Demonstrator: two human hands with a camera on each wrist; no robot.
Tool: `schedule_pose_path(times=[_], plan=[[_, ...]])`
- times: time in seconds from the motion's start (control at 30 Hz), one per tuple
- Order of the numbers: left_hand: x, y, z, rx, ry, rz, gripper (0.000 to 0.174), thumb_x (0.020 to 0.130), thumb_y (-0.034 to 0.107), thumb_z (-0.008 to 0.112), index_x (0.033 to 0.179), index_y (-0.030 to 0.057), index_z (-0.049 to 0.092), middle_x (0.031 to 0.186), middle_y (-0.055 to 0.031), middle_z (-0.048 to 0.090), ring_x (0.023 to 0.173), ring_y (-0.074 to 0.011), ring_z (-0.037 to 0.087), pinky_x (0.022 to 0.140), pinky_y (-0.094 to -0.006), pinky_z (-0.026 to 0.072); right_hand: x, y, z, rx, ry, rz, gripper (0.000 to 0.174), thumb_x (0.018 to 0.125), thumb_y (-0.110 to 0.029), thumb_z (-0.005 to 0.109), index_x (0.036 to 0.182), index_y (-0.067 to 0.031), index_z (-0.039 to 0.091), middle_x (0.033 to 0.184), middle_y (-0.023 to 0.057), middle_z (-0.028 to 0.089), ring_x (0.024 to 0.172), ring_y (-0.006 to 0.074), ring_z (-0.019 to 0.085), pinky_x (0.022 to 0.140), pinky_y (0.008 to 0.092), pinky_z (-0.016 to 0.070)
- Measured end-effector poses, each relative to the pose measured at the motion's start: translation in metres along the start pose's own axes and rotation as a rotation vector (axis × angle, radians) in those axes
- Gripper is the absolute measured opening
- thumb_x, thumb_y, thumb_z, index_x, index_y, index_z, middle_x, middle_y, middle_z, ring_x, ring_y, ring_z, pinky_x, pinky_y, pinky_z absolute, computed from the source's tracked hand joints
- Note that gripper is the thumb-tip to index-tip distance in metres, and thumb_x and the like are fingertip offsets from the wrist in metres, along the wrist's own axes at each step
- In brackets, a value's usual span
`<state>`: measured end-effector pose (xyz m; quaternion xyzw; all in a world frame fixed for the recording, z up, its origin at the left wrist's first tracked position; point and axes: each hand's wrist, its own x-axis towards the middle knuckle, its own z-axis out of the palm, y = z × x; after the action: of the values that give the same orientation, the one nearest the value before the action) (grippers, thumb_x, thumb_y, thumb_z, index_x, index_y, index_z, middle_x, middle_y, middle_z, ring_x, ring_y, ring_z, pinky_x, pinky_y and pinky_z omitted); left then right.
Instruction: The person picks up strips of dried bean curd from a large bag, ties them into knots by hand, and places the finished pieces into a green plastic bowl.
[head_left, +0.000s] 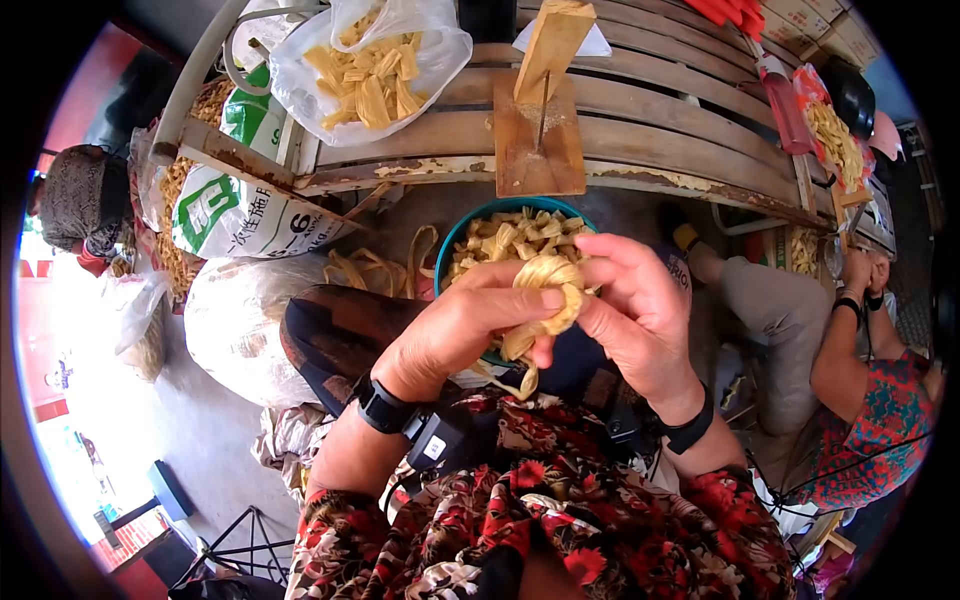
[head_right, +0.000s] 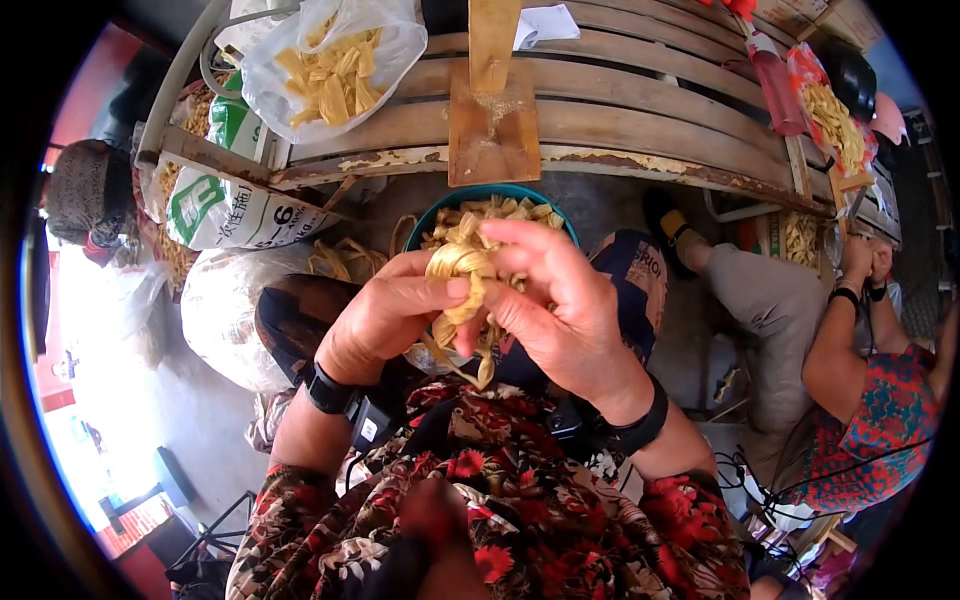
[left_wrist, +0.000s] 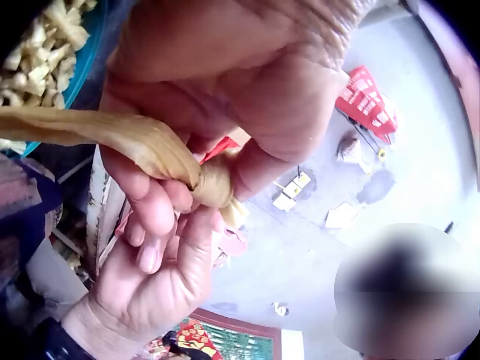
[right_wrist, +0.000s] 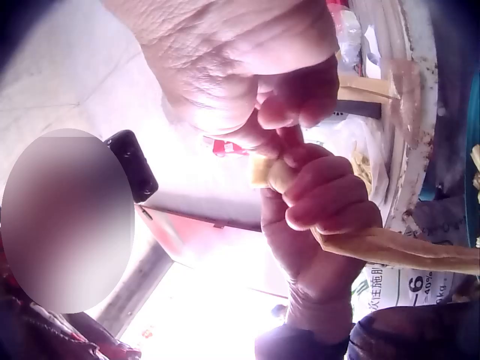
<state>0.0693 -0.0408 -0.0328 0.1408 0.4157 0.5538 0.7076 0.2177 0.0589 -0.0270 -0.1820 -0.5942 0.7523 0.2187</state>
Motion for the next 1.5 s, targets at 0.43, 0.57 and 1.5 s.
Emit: schedule_pose_path(times=[0.43, 0.57, 1.5], plan=[[-0.032, 0.013, 0.002, 0.559, 0.058, 0.198, 0.024, 0.084, 0.018, 0.067, 0.099, 0.0000, 0.061, 0.074, -0.0016, 0.061, 0.069, -0.0071, 0.055, 0.059, -0.0236, 0.0443, -0.010, -0.010, -0.020, 0.371, -0.028, 0.310, 0.023, 0.094, -0.022, 0.050, 0.084, -0.0018, 0.055, 0.057, -0.0006, 0.049, 0.044, 0.0037, 0.042, 0.041, 0.0180, 0.0343], [-0.025, 0.005, -0.023, 0.577, 0.343, 0.331, 0.011, 0.083, 0.007, 0.065, 0.090, -0.0013, 0.066, 0.079, -0.0017, 0.063, 0.074, -0.0060, 0.054, 0.067, -0.0204, 0.0441, -0.019, -0.015, -0.009, 0.152, 0.010, 0.271, 0.027, 0.095, -0.018, 0.045, 0.076, 0.0012, 0.051, 0.053, 0.0044, 0.047, 0.039, 0.0078, 0.041, 0.041, 0.0227, 0.0394], [0.074, 0.049, -0.069, 0.971, 0.494, 0.390, 0.019, 0.080, 0.021, 0.067, 0.085, 0.0024, 0.066, 0.065, -0.0125, 0.061, 0.059, -0.0181, 0.060, 0.056, -0.0290, 0.0458, 0.108, 0.020, -0.069, -0.549, -0.066, 0.341, 0.026, 0.091, -0.028, 0.053, 0.083, -0.0037, 0.055, 0.062, -0.0019, 0.053, 0.057, 0.0059, 0.049, 0.049, 0.0237, 0.0386]])
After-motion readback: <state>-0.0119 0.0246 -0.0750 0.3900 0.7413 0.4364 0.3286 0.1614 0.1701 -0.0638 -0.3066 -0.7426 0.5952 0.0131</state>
